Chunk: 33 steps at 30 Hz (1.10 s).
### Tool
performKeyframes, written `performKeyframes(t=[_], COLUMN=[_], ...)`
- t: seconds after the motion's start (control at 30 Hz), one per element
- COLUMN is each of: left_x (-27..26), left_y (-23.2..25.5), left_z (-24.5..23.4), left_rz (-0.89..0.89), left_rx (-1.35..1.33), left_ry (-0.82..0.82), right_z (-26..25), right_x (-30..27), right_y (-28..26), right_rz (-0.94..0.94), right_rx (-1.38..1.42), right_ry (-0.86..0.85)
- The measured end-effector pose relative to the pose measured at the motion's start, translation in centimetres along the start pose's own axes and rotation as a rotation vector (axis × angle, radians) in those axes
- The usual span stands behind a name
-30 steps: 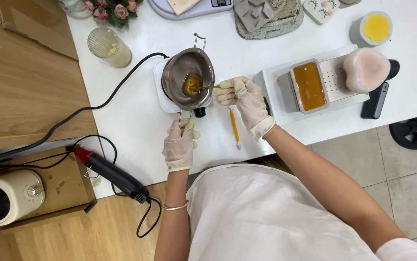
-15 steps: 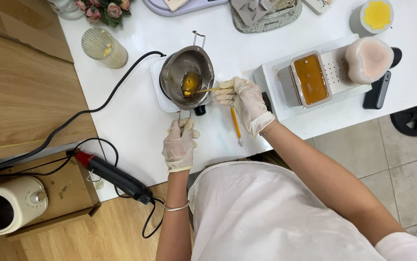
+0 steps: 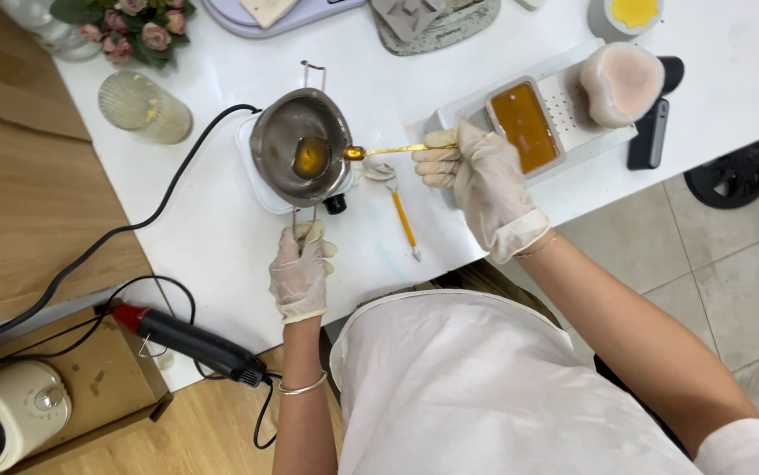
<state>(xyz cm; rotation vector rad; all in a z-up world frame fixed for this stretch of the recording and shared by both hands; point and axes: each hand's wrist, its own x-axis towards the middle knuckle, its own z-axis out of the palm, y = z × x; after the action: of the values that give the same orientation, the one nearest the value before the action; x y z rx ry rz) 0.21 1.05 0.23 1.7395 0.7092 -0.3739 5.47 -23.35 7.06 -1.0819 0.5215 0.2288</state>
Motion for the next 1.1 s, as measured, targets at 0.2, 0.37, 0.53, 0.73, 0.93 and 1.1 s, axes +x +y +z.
performKeyframes(t=[0.2,0.37,0.53,0.73,0.93,1.1], left_x=[0.4,0.7,0.3,0.6,0.4,0.7], left_y=[-0.8,-1.2,-0.2,-0.8,-0.5,-0.9], left_z=[-0.1,-0.1,-0.1,-0.1,-0.1,-0.1], left_rz=[0.019,0.040,0.007,0.017,0.019,0.028], left_rx=[-0.050,-0.042,-0.008,-0.068,-0.050,-0.059], left_ry=[-0.033,-0.033,-0.010,-0.008,-0.008,-0.014], right_z=[-3.0,-6.3,-10.9,-13.1,-13.1,-12.0], right_x=[-3.2,-4.6,-4.2,-3.6,-2.7,-2.1], right_y=[-4.6,-6.9,-7.1,-7.1,-7.6,-8.1], right_rz=[-0.094,-0.169,-0.190,-0.256,-0.278,-0.298], right_rx=[-0.002,-0.007,0.057,0.019,-0.072,-0.121], right_ry=[0.098,0.228,0.315,0.273,0.293,0.347])
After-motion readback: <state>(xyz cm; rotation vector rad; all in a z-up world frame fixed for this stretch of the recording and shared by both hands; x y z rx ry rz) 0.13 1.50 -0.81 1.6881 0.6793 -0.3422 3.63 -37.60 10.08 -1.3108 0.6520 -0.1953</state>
